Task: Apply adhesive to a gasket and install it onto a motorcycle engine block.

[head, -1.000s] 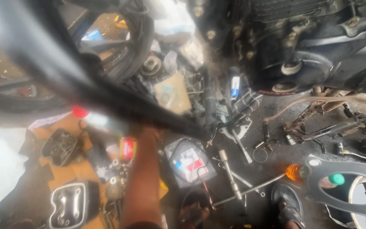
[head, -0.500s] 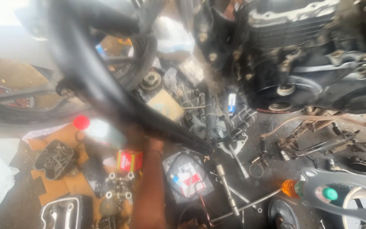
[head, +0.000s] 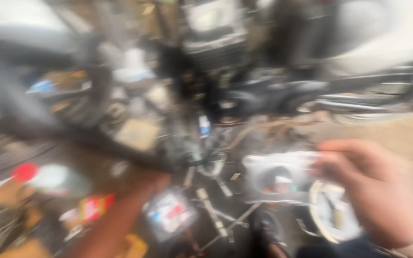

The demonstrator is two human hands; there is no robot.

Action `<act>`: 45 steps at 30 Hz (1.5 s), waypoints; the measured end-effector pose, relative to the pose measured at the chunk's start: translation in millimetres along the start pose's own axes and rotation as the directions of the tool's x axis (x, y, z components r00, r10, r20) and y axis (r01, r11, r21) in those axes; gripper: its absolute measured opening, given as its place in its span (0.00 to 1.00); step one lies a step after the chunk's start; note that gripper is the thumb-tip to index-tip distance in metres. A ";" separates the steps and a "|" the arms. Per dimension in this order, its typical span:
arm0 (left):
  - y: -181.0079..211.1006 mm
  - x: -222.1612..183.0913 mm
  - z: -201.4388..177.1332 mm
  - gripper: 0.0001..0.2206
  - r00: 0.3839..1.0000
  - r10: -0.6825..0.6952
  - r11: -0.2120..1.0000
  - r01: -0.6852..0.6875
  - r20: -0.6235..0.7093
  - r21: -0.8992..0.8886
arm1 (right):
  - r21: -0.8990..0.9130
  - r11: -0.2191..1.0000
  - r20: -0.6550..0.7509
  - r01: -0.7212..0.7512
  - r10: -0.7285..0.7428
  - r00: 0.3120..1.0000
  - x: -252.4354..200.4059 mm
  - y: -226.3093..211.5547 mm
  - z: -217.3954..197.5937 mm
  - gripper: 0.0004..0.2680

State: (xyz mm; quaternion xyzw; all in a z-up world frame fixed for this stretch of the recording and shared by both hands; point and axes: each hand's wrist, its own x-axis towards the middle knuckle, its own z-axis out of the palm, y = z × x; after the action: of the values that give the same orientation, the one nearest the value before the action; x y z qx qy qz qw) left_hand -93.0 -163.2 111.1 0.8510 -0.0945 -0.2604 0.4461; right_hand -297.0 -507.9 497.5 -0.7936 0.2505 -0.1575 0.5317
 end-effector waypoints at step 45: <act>191.3 -330.2 -209.9 0.42 0.916 0.104 0.684 0.217 -0.387 0.697 | -0.379 0.482 0.781 0.790 -0.292 0.553 -116.0 336.9 470.8 0.09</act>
State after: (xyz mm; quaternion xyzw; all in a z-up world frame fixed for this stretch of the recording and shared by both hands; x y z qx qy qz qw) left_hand -248.2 3.9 482.2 0.9941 -0.0707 -0.0374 0.0728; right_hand -227.0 -186.4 7.2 -0.9697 -0.1856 0.0499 0.1511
